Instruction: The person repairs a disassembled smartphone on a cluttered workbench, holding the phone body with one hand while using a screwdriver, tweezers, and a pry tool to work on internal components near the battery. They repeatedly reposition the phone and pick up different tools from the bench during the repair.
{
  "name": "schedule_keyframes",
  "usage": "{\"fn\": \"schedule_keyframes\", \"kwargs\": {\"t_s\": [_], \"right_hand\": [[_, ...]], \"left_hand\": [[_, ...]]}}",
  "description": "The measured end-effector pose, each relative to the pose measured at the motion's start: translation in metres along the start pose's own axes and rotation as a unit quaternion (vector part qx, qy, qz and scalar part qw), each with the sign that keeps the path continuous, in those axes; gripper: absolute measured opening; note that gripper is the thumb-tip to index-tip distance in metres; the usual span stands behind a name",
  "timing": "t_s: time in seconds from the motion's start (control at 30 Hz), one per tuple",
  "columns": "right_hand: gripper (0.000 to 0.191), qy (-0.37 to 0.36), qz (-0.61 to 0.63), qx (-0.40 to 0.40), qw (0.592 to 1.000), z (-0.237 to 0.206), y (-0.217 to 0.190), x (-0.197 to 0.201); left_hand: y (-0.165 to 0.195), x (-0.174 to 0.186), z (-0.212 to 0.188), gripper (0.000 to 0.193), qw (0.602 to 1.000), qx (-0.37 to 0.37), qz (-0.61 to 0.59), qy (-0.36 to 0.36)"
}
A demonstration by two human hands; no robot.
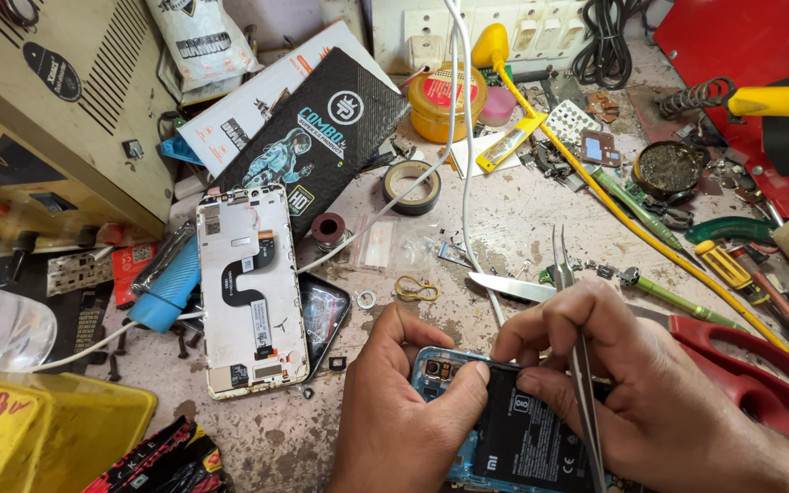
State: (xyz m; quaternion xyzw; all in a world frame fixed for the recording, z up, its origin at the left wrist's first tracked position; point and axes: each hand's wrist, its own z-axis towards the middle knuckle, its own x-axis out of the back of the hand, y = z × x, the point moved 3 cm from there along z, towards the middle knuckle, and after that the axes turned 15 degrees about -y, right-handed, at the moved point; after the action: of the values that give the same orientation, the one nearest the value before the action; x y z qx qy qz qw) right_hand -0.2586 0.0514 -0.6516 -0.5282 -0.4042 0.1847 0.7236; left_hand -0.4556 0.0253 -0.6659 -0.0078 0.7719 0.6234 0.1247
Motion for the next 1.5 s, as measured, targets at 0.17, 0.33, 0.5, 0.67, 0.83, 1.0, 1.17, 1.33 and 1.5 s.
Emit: {"fn": "schedule_keyframes", "kwargs": {"t_s": [0.17,0.33,0.5,0.67,0.83,1.0,1.17,1.33,1.5], "right_hand": [[0.028,0.014,0.056,0.014,0.998,0.0,0.001,-0.001],[0.028,0.021,0.105,-0.036,0.994,-0.001,0.004,0.002],[0.027,0.024,0.124,-0.016,0.992,0.0,0.001,0.004],[0.026,0.027,0.124,-0.005,0.992,0.001,-0.004,0.005],[0.028,0.034,0.151,0.001,0.988,-0.001,-0.007,0.004],[0.027,0.033,0.166,0.024,0.985,-0.003,-0.01,0.003],[0.026,0.042,0.133,0.004,0.99,-0.005,-0.011,0.003],[0.025,0.039,0.137,0.012,0.99,-0.005,-0.011,0.003],[0.025,0.038,0.137,0.01,0.99,-0.004,-0.01,0.002]], "left_hand": [[-0.002,0.0,0.001,0.029,1.0,0.019,0.0,0.006],[-0.003,-0.001,0.002,0.03,1.0,-0.007,-0.009,-0.017],[0.002,0.0,0.0,0.034,0.999,0.023,-0.028,-0.028],[0.011,-0.002,-0.001,0.043,0.997,0.043,-0.033,-0.046],[0.017,0.0,-0.002,0.029,0.998,0.048,0.037,-0.034],[0.018,0.003,-0.004,0.021,0.986,0.128,0.097,-0.041],[0.023,0.002,-0.005,0.022,0.987,0.102,0.118,-0.049],[0.023,0.001,-0.005,0.021,0.988,0.118,0.09,-0.052],[0.022,0.002,-0.005,0.02,0.986,0.131,0.093,-0.048]]}}
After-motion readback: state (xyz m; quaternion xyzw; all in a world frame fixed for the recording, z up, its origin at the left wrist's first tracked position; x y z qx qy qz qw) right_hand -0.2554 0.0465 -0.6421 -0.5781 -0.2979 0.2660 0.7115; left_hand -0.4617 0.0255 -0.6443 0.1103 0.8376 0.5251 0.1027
